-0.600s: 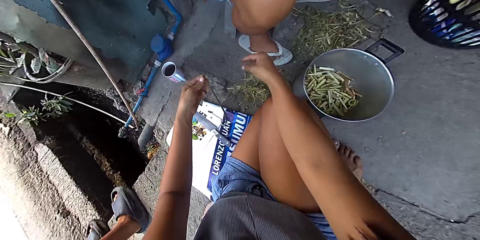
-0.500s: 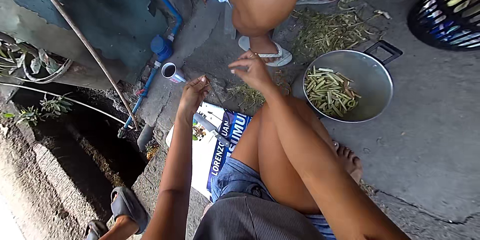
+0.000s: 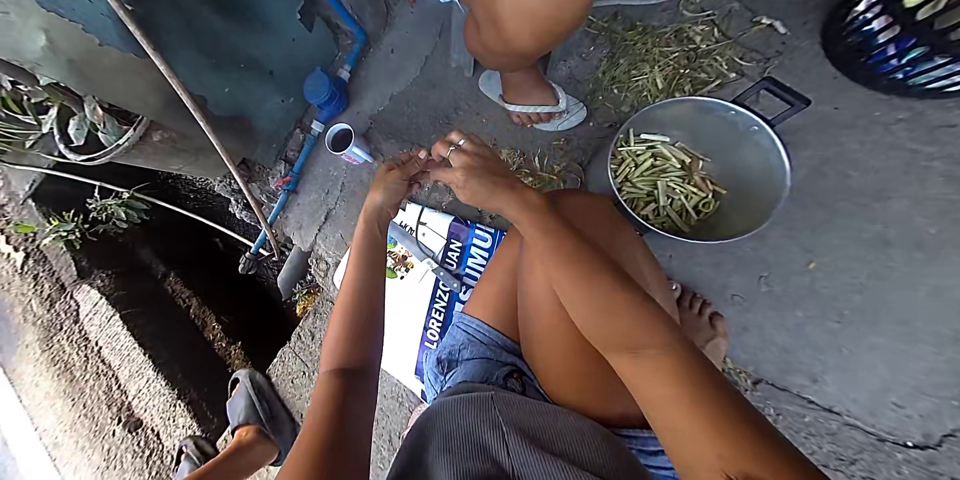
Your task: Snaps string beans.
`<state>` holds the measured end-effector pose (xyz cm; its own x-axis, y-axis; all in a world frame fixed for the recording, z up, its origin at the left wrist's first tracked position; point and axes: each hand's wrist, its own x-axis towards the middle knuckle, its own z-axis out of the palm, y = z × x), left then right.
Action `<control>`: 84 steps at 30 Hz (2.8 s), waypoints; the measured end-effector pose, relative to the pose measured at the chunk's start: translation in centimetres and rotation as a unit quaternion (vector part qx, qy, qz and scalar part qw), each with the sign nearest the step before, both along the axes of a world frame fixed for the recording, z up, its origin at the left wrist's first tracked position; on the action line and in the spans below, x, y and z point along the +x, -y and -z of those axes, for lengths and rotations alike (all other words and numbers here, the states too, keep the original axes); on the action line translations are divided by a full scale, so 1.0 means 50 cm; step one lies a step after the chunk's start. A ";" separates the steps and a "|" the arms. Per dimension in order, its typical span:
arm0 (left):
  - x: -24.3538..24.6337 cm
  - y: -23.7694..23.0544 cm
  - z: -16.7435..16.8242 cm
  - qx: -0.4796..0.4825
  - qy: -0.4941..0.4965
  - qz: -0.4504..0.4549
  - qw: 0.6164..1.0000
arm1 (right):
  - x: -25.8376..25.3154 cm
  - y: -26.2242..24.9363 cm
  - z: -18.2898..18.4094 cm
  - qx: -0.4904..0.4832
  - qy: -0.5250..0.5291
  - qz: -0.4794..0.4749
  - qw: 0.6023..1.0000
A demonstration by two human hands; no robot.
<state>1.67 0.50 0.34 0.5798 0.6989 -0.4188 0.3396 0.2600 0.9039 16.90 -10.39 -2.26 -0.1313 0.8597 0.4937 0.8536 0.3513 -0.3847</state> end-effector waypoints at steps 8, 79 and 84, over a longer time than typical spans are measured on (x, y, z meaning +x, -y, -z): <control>-0.049 0.083 -0.048 0.403 -0.200 0.167 0.877 | 0.012 -0.001 -0.003 -0.137 -0.001 0.057 0.989; -0.088 0.102 0.049 0.492 -0.121 -0.012 0.862 | 0.031 -0.018 -0.009 0.003 -0.935 0.065 0.349; -0.100 0.088 0.047 0.439 -0.132 -0.047 0.888 | 0.048 -0.013 -0.013 0.023 -0.926 0.072 0.369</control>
